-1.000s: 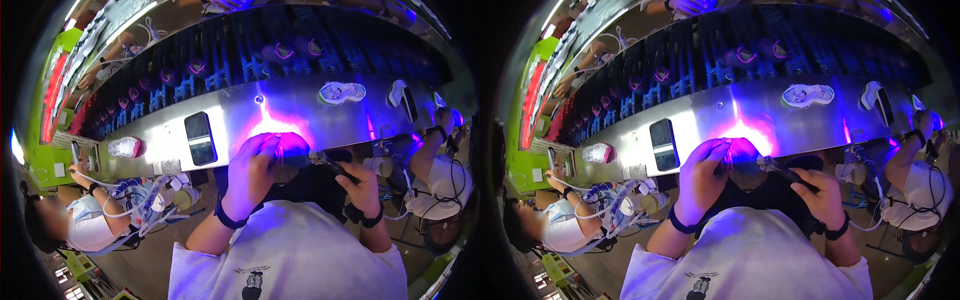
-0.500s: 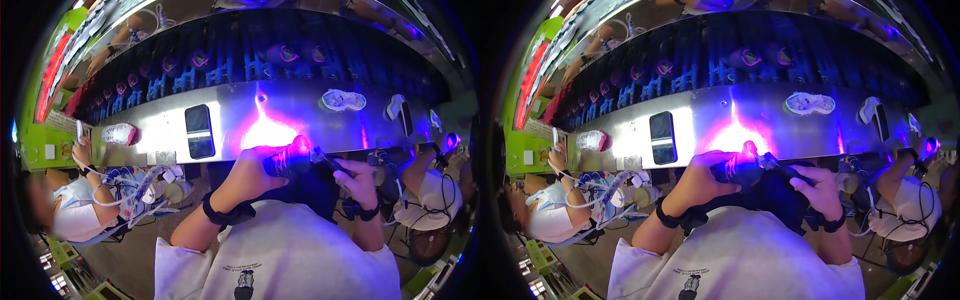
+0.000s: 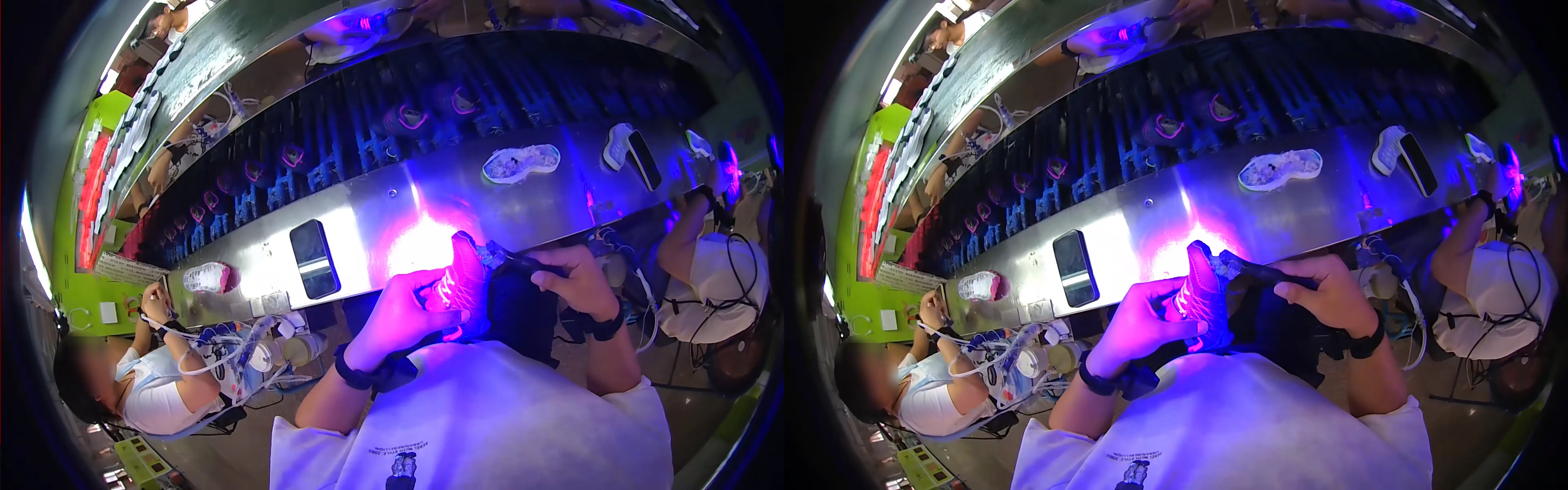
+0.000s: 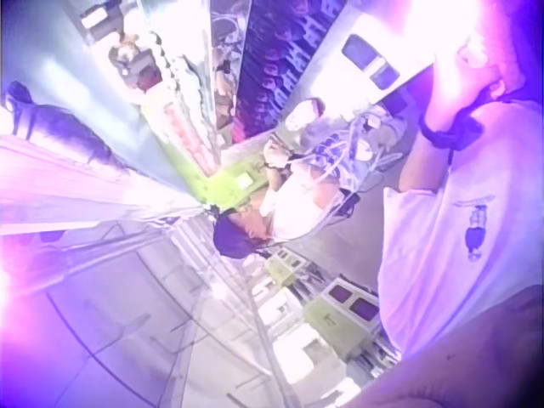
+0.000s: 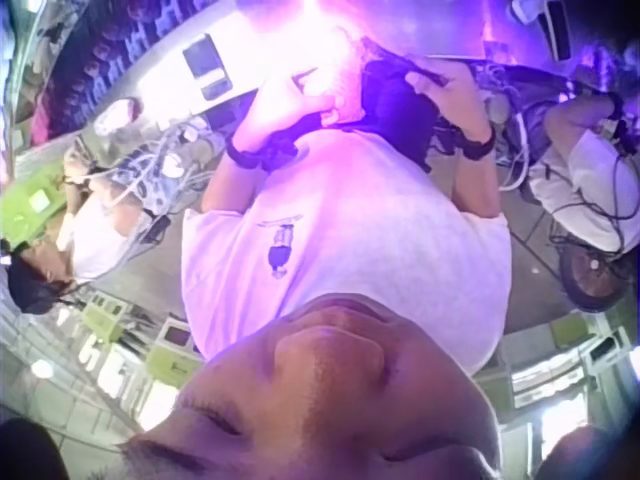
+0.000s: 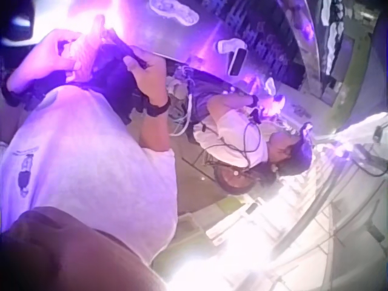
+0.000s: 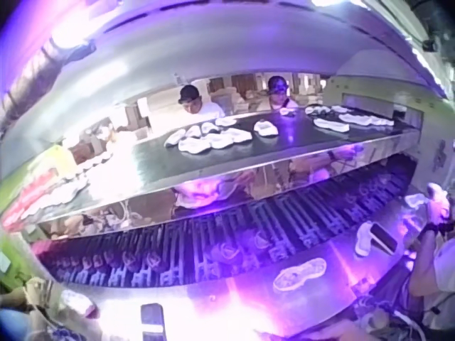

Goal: The person uses a handheld UV light and a brush to clean the sole of a white sneaker. They repeatedly illuminate the shoe with the UV light and scrub the surface with the brush while seated at a metal workbench in a workshop setting.

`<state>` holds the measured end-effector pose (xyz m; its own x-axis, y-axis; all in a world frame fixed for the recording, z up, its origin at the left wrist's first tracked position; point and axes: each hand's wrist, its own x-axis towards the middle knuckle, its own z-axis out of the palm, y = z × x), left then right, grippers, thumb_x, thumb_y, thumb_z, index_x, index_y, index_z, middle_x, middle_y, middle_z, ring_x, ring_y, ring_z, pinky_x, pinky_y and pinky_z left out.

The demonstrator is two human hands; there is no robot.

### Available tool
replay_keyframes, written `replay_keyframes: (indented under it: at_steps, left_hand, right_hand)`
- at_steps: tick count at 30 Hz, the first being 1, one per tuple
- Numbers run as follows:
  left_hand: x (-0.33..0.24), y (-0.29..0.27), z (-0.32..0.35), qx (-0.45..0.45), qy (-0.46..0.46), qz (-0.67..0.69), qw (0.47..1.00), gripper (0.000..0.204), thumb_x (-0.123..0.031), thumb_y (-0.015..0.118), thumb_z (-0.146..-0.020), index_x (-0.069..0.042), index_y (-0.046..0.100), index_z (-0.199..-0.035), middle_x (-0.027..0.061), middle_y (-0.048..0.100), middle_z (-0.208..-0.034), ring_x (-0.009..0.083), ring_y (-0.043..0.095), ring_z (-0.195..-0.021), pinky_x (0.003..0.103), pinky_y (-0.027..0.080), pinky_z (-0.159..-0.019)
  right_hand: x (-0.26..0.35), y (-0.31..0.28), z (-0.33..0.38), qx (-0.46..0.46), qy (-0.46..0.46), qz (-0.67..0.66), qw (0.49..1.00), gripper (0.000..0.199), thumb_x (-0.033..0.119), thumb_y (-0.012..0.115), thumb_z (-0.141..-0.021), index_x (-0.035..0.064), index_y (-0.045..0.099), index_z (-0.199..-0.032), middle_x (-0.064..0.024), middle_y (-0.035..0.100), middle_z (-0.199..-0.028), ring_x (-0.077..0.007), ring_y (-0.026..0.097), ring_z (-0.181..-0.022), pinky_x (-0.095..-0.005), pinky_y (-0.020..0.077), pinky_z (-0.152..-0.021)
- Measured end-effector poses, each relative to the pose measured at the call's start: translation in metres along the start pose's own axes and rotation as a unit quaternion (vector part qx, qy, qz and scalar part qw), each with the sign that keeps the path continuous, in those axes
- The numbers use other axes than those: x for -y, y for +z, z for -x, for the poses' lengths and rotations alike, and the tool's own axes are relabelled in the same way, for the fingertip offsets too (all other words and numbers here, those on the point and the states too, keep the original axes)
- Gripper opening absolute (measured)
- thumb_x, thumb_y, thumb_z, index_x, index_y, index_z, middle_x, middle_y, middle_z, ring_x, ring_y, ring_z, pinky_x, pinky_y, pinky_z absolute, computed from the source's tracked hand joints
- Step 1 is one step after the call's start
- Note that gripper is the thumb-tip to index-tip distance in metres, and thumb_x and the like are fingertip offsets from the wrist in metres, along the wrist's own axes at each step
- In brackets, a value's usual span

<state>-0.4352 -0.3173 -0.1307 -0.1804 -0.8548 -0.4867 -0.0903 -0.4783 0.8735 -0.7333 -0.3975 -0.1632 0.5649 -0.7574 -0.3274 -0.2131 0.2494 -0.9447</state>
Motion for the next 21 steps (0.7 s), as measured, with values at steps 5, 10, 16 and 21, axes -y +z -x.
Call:
replay_keyframes:
  at_steps: [5,10,16,21]
  left_hand:
    - [-0.004,0.000,0.003,0.008,-0.048,0.101,0.994,0.042,-0.013,0.085,-0.083,0.004,0.070,-0.118,0.0044,0.076,-0.100,0.0102,0.069,-0.092,0.029,0.055,-0.086]
    - [0.015,-0.002,0.004,-0.044,-0.074,0.104,0.991,0.037,-0.015,0.081,-0.089,0.002,0.069,-0.119,0.0038,0.074,-0.101,0.0096,0.069,-0.091,0.028,0.056,-0.084]
    - [0.019,-0.004,0.009,-0.077,-0.007,0.019,0.997,0.036,-0.014,0.079,-0.091,0.002,0.067,-0.122,0.0034,0.074,-0.102,0.0109,0.069,-0.094,0.028,0.055,-0.084]
    - [0.007,-0.010,0.006,-0.089,-0.020,0.064,0.994,0.040,-0.013,0.080,-0.090,0.005,0.066,-0.123,0.0055,0.075,-0.105,0.0111,0.068,-0.095,0.026,0.053,-0.086]
  right_hand:
    - [-0.005,0.005,0.005,-0.009,0.024,-0.004,1.000,0.033,0.006,0.075,-0.091,0.0001,0.072,-0.123,-0.0012,0.070,-0.087,-0.0071,0.059,-0.075,-0.0247,0.0499,-0.070]
    - [-0.025,0.034,0.004,-0.041,-0.004,0.058,0.997,0.032,0.006,0.076,-0.090,0.0003,0.073,-0.122,-0.0031,0.071,-0.090,-0.0094,0.061,-0.080,-0.0264,0.0509,-0.075]
    - [-0.009,0.038,-0.001,-0.030,0.022,0.064,0.997,0.032,0.005,0.074,-0.091,0.0004,0.072,-0.123,-0.0012,0.068,-0.085,-0.0093,0.059,-0.077,-0.0269,0.0495,-0.071]
    - [0.010,0.036,-0.022,-0.028,-0.002,0.076,0.997,0.031,0.010,0.075,-0.091,0.0005,0.073,-0.120,-0.0024,0.067,-0.084,-0.0096,0.058,-0.078,-0.0269,0.0491,-0.073]
